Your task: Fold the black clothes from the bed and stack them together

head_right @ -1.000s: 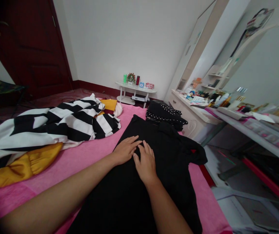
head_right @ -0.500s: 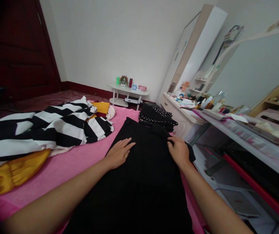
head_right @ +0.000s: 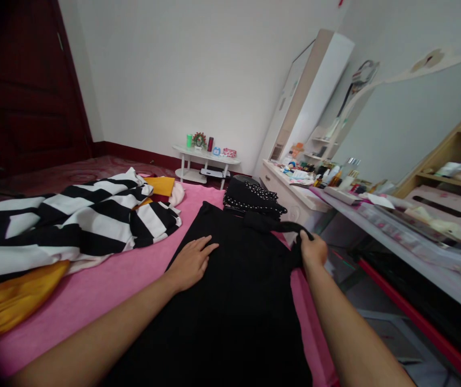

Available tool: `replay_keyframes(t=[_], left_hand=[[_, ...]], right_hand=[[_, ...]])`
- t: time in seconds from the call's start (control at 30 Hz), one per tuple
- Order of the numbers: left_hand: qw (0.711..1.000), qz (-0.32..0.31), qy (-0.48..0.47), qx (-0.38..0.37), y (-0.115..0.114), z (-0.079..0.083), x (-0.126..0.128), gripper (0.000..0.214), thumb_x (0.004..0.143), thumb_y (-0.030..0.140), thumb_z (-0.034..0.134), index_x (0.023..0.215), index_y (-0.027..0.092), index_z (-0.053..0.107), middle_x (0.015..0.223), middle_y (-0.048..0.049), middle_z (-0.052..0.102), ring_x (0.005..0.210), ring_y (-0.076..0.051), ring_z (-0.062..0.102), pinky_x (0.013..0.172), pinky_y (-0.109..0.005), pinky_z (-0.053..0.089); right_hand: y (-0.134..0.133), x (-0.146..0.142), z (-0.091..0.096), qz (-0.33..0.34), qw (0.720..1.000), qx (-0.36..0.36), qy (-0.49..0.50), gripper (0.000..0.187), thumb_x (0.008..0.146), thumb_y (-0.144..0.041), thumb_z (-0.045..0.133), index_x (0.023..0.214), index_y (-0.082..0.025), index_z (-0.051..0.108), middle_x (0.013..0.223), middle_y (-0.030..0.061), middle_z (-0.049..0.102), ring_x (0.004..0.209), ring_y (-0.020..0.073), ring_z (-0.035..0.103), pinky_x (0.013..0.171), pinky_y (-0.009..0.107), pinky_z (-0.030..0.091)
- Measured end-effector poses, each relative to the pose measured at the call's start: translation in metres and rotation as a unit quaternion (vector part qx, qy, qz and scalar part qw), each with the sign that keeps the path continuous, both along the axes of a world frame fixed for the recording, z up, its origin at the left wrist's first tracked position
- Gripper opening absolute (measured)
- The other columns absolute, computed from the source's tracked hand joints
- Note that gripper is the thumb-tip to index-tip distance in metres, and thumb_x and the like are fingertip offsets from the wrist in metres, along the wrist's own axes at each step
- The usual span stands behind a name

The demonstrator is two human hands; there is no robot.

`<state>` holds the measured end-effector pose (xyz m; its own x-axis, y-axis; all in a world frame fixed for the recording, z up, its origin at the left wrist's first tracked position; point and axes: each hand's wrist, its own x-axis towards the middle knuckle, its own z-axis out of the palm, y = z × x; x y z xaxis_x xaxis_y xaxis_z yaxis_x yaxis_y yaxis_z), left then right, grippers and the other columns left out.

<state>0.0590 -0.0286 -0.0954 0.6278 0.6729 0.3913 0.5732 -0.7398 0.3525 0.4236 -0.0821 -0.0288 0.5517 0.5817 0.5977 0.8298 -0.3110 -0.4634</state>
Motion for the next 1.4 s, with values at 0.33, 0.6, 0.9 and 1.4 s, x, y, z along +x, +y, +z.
replay_keyframes(t=[0.33, 0.6, 0.9, 1.4], left_hand=[[0.971, 0.010, -0.233, 0.048, -0.009, 0.020, -0.015, 0.044, 0.083, 0.008, 0.042, 0.123, 0.025, 0.049, 0.134, -0.0057, 0.046, 0.127, -0.021, 0.042, 0.109, -0.040, 0.035], [0.994, 0.035, -0.100, 0.013, -0.002, 0.014, -0.006, 0.080, 0.070, 0.042, 0.071, 0.140, 0.026, 0.033, 0.144, -0.0100, 0.035, 0.130, -0.031, 0.035, 0.104, -0.047, 0.036], [0.999, 0.031, 0.007, -0.017, 0.027, 0.045, 0.009, 0.029, 0.078, 0.019, 0.059, 0.105, 0.025, 0.064, 0.107, -0.0049, 0.064, 0.102, -0.024, 0.057, 0.086, -0.035, 0.046], [0.991, 0.126, -0.025, 0.031, 0.089, 0.132, -0.024, 0.021, 0.079, 0.032, 0.057, 0.093, 0.023, 0.069, 0.090, -0.0042, 0.070, 0.088, -0.023, 0.062, 0.074, -0.028, 0.046]], right_hand=[[-0.068, -0.173, 0.071, 0.379, 0.916, -0.118, -0.056, 0.039, 0.086, -0.038, 0.052, 0.122, -0.025, 0.060, 0.136, 0.0050, 0.052, 0.126, 0.0232, 0.047, 0.108, 0.043, 0.034], [-0.195, -0.130, -0.029, 0.161, 0.945, -0.284, 0.031, 0.070, 0.071, -0.041, 0.065, 0.137, -0.025, 0.046, 0.139, 0.0100, 0.050, 0.124, 0.0299, 0.051, 0.103, 0.045, 0.043], [-0.220, -0.153, -0.028, 0.194, 0.908, -0.200, 0.313, 0.061, 0.073, -0.041, 0.063, 0.129, -0.023, 0.049, 0.135, 0.0101, 0.053, 0.128, 0.0259, 0.046, 0.107, 0.042, 0.038], [-0.192, -0.246, 0.019, 0.470, 0.667, -0.283, 0.504, 0.062, 0.070, -0.038, 0.074, 0.127, -0.027, 0.050, 0.121, 0.0083, 0.052, 0.104, 0.0194, 0.058, 0.074, 0.027, 0.048]])
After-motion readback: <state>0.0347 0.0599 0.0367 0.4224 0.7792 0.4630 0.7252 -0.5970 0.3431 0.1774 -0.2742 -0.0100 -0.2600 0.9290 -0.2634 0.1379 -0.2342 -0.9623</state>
